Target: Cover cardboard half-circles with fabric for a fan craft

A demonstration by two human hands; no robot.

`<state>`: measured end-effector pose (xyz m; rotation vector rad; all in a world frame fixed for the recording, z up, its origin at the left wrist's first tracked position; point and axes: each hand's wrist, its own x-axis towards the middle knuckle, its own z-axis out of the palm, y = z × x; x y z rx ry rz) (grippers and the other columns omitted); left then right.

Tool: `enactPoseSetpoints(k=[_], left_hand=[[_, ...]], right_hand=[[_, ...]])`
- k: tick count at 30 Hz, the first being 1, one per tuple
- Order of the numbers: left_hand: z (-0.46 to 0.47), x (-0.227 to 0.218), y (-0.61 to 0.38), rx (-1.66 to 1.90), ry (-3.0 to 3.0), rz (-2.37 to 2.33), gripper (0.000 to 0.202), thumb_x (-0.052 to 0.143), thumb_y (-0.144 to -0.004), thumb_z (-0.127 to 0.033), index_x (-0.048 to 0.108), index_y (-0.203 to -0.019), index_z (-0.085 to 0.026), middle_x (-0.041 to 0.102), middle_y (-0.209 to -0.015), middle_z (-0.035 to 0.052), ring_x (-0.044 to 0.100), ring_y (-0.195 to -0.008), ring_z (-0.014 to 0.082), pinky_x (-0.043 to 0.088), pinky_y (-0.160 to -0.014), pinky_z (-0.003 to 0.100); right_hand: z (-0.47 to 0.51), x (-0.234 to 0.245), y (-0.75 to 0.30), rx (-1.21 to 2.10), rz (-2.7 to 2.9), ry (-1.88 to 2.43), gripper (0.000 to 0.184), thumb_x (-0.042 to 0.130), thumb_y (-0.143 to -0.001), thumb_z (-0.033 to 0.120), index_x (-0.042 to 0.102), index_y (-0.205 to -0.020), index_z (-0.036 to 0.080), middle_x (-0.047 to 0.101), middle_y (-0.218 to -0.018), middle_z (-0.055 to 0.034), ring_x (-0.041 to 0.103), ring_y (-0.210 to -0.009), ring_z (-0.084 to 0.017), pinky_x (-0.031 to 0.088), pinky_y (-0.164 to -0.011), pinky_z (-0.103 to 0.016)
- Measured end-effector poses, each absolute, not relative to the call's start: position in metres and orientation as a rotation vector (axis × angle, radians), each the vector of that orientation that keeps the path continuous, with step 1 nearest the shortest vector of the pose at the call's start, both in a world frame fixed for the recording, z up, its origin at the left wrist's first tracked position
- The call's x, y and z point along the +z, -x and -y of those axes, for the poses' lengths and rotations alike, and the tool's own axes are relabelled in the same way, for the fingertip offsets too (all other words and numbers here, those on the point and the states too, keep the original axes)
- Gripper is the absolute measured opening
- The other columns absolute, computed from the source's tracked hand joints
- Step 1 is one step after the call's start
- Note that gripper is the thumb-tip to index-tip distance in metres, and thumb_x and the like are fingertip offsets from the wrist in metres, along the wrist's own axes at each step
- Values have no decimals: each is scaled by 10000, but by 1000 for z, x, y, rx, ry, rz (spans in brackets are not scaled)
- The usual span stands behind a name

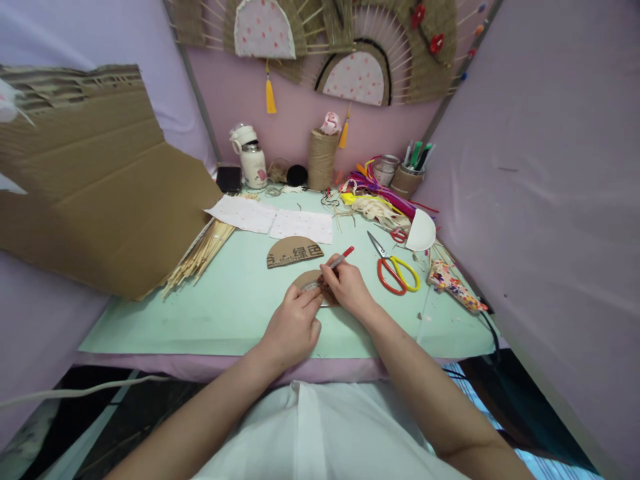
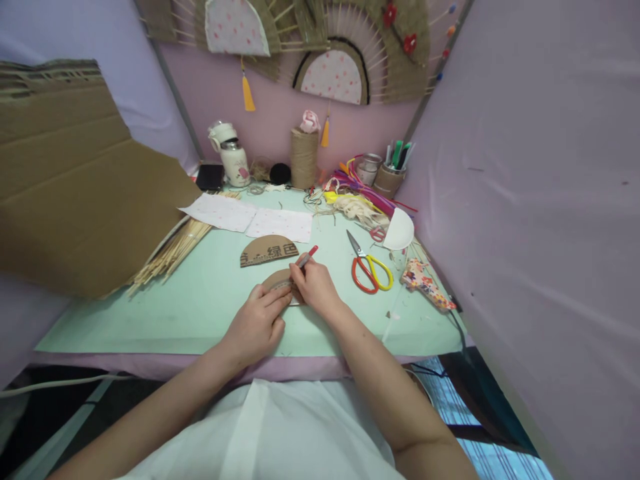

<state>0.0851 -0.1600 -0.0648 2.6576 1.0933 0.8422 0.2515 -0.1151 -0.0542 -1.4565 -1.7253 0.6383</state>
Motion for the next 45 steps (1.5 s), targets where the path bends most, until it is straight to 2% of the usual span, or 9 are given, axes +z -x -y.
enactPoseSetpoints(k=[8,23,26,30,34,39,45], left_hand=[[160,-66,-85,836,-2633,-1088,470,474,-751,-50,638,-1188,-102,637,-1231,143,535,-1033,273,488,-907,488],[160,-67,-85,826,-2667,-1103,445,489,-750,-44,643,-1167,-69,635,-1238,121,507,-1009,264,490,-925,439],[159,-67,-85,825,-2675,-1106,442,490,-750,-43,641,-1165,-54,637,-1230,137,505,-1005,265,488,-926,441],[160,-66,-84,827,-2670,-1110,441,489,-748,-42,641,-1161,-74,638,-1223,132,508,-1000,263,498,-902,443],[161,-66,-85,851,-2658,-1114,457,491,-742,-34,633,-1173,-89,633,-1226,126,512,-1002,259,499,-902,449],[161,-64,-86,826,-2629,-1119,463,485,-737,-20,640,-1165,-107,641,-1230,105,515,-985,245,508,-886,435],[156,-53,-80,750,-2569,-1106,430,452,-785,-36,650,-1155,-127,653,-1236,86,536,-1017,241,490,-926,452]], right_hand=[[115,-55,-251,601,1736,1462,231,463,-921,337,521,-738,209,656,-709,-23,633,-651,-165,445,-654,-256],[115,-54,-251,654,1679,1450,226,469,-920,345,521,-747,210,654,-708,-24,649,-673,-172,461,-667,-260],[123,-50,-253,626,1570,1394,219,475,-925,377,537,-797,210,637,-686,-10,625,-644,-162,470,-653,-257],[148,-49,-261,650,1561,1329,241,419,-962,380,579,-1020,209,633,-689,1,598,-593,-148,485,-589,-250],[176,-56,-273,398,1815,1314,213,434,-967,270,608,-1068,203,703,-863,-56,654,-798,-188,523,-728,-307],[193,-68,-277,88,2084,1238,241,457,-954,167,596,-1150,181,700,-1067,-123,641,-1012,-242,530,-849,-395],[192,-73,-278,-33,2145,1223,237,474,-953,157,594,-1158,157,709,-1045,-140,661,-990,-242,548,-840,-403]])
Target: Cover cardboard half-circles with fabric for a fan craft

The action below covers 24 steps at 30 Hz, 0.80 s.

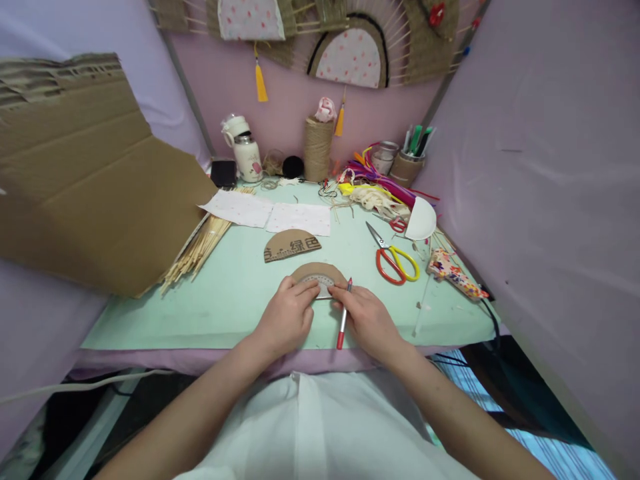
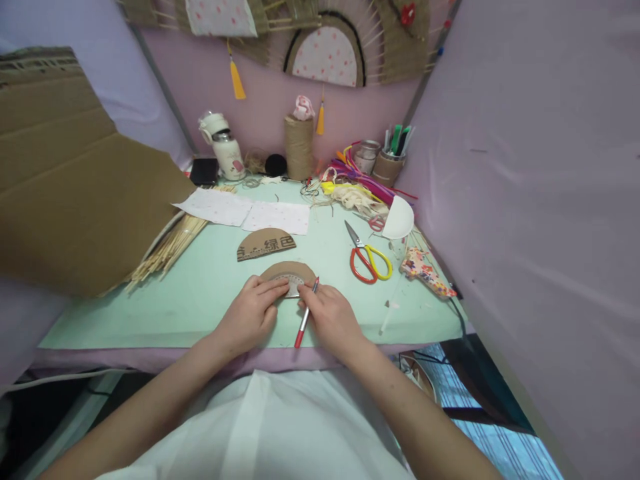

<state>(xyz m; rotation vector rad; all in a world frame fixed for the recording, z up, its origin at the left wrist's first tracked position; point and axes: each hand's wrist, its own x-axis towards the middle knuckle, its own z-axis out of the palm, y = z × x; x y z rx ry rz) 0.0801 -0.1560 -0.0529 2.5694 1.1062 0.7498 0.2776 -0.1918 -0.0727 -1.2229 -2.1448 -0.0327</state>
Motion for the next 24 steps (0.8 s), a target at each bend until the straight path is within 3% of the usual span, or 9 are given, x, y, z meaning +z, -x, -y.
enactPoseSetpoints(k=[7,11,15,24], left_hand=[[131,-43,-66,624,-2497,-1063,439,395,-838,-62,644,-1185,-162,625,-1291,69,473,-1276,239,420,-1074,459],[125,-43,-65,613,-2554,-954,331,412,-920,-175,705,-1073,-187,668,-1208,67,540,-1213,226,464,-1040,413],[125,-44,-67,654,-2588,-909,298,434,-935,-189,725,-1000,-189,671,-1200,75,559,-1194,224,428,-1078,434],[124,-48,-68,651,-2566,-842,315,416,-959,-200,723,-1027,-217,701,-1136,61,566,-1188,215,482,-1007,409]], right_hand=[[192,-73,-279,-18,2131,1211,242,481,-944,140,591,-1159,158,715,-1046,-138,658,-1021,-238,548,-859,-403],[192,-74,-278,-16,2121,1221,236,481,-945,146,590,-1153,166,714,-1045,-129,656,-1020,-235,544,-871,-404],[193,-73,-277,-9,2121,1238,227,479,-942,142,597,-1136,148,709,-1048,-135,652,-1022,-236,540,-878,-398],[193,-72,-278,51,2092,1258,218,472,-948,161,609,-1118,155,705,-1040,-132,642,-1026,-239,524,-877,-397]])
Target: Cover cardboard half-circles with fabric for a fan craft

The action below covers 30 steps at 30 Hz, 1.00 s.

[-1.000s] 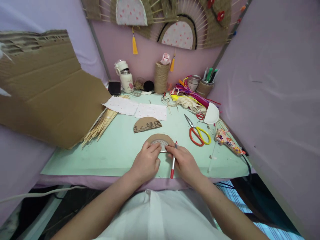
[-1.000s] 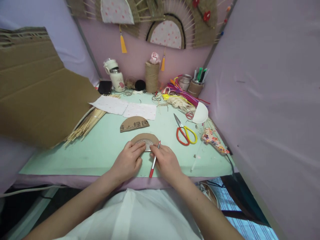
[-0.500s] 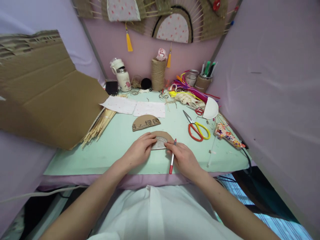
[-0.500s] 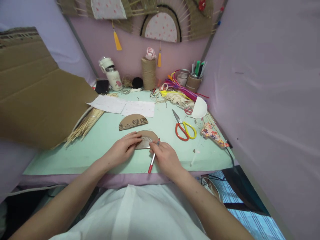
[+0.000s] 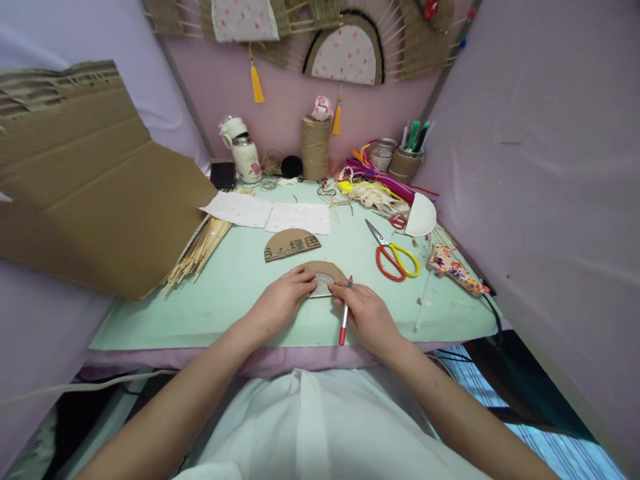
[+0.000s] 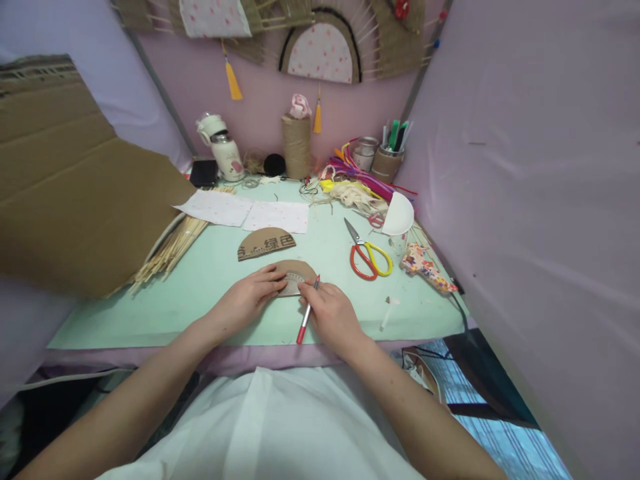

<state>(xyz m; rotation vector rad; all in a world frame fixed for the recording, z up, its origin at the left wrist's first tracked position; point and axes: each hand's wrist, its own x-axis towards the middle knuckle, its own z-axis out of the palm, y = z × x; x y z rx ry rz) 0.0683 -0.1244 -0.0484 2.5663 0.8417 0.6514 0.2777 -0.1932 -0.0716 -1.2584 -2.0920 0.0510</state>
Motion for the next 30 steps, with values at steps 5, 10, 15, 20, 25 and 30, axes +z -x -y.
enactPoseSetpoints(k=[5,10,15,20,25,30], left_hand=[[125,-46,-70,631,-2591,-842,300,429,-947,-176,722,-1012,-197,695,-1161,69,584,-1176,214,459,-1038,410],[124,-50,-68,597,-2651,-855,280,441,-946,-185,701,-1049,-188,680,-1197,79,577,-1200,213,417,-1091,427],[123,-56,-66,581,-2674,-894,290,452,-942,-186,678,-1124,-176,647,-1267,84,542,-1253,221,427,-1087,433],[124,-56,-67,594,-2655,-903,284,459,-943,-195,681,-1118,-173,644,-1275,85,526,-1273,214,428,-1086,412],[125,-56,-68,592,-2636,-931,280,464,-945,-210,682,-1116,-173,642,-1281,84,535,-1265,212,430,-1084,403],[125,-57,-67,539,-2650,-965,289,474,-942,-213,677,-1135,-143,628,-1298,102,514,-1286,245,440,-1075,425]], right_hand=[[201,-66,-274,99,1978,1222,304,467,-952,219,559,-1240,185,655,-1006,-119,627,-923,-228,528,-781,-382],[214,-67,-258,85,1855,1152,187,494,-905,144,607,-1049,187,605,-821,-68,584,-740,-179,500,-660,-321],[216,-74,-248,59,1883,1110,119,531,-871,115,589,-933,199,652,-798,-63,615,-754,-177,503,-675,-321],[214,-76,-248,9,1927,1148,109,540,-888,132,619,-920,199,676,-821,-72,626,-743,-172,509,-666,-321],[214,-77,-249,-5,1940,1161,131,534,-901,131,637,-952,194,689,-851,-83,632,-768,-179,519,-683,-327],[213,-79,-249,10,1945,1157,136,541,-899,123,644,-969,178,687,-865,-92,633,-791,-181,524,-702,-327]])
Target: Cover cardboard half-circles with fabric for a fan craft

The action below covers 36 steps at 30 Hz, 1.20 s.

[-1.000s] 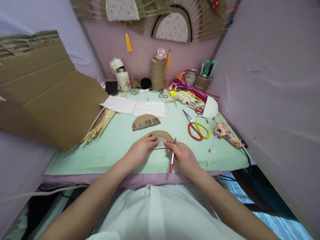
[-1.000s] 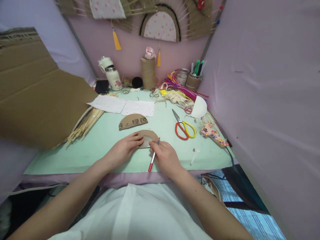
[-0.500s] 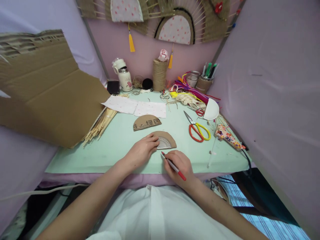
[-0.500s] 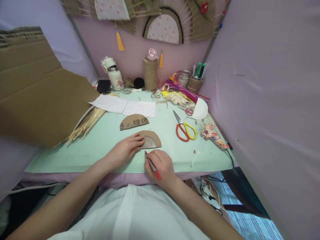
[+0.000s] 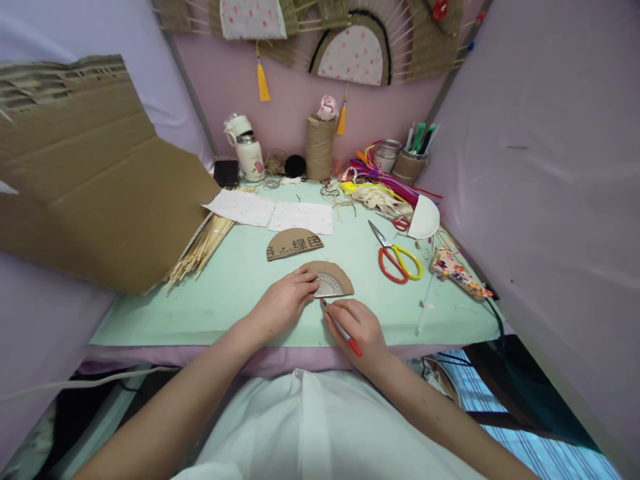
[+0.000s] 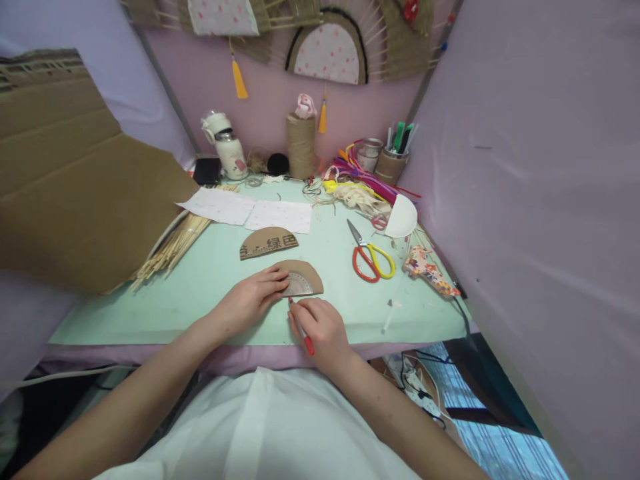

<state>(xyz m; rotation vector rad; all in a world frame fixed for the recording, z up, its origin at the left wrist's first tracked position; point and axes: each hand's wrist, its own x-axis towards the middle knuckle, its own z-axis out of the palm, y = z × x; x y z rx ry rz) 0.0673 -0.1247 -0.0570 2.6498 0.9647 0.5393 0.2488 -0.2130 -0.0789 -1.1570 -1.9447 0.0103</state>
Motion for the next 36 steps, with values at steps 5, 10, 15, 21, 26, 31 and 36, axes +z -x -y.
enactPoseSetpoints(k=[5,10,15,21,26,31,36], left_hand=[[126,-54,-68,550,-2646,-960,287,466,-947,-215,678,-1132,-161,631,-1295,92,520,-1282,234,445,-1073,416],[126,-54,-69,577,-2625,-952,274,476,-940,-203,687,-1111,-172,641,-1281,86,534,-1268,225,439,-1081,413],[125,-57,-68,592,-2606,-954,276,483,-937,-209,686,-1123,-183,636,-1288,83,518,-1284,235,442,-1078,432],[126,-54,-68,551,-2631,-962,279,473,-941,-201,683,-1118,-156,629,-1298,96,515,-1286,243,440,-1077,430],[126,-54,-68,564,-2627,-964,278,479,-938,-203,684,-1124,-174,637,-1287,89,523,-1280,228,441,-1079,419],[125,-55,-69,573,-2623,-941,279,472,-940,-204,689,-1111,-171,641,-1279,94,537,-1265,230,434,-1084,433],[125,-55,-68,567,-2629,-962,283,471,-943,-218,682,-1122,-158,628,-1296,104,513,-1288,245,443,-1072,432]], right_hand=[[213,-77,-249,9,1947,1168,145,541,-899,124,652,-966,188,688,-858,-89,639,-780,-183,527,-696,-323],[214,-77,-248,3,1954,1175,153,549,-893,115,651,-983,184,688,-865,-92,642,-794,-185,525,-710,-321],[213,-76,-248,4,1955,1176,146,539,-897,114,648,-970,179,681,-859,-91,635,-792,-185,525,-703,-317],[212,-77,-248,42,1943,1168,130,531,-902,123,644,-929,181,675,-836,-85,632,-779,-180,529,-695,-315],[213,-78,-250,64,1934,1150,139,523,-907,129,642,-948,189,681,-849,-85,636,-787,-179,533,-702,-319],[213,-79,-250,58,1931,1145,151,527,-906,118,637,-982,188,687,-887,-97,641,-818,-188,538,-719,-332],[212,-80,-251,59,1935,1150,156,533,-901,116,642,-987,187,683,-890,-97,645,-826,-192,543,-722,-331]])
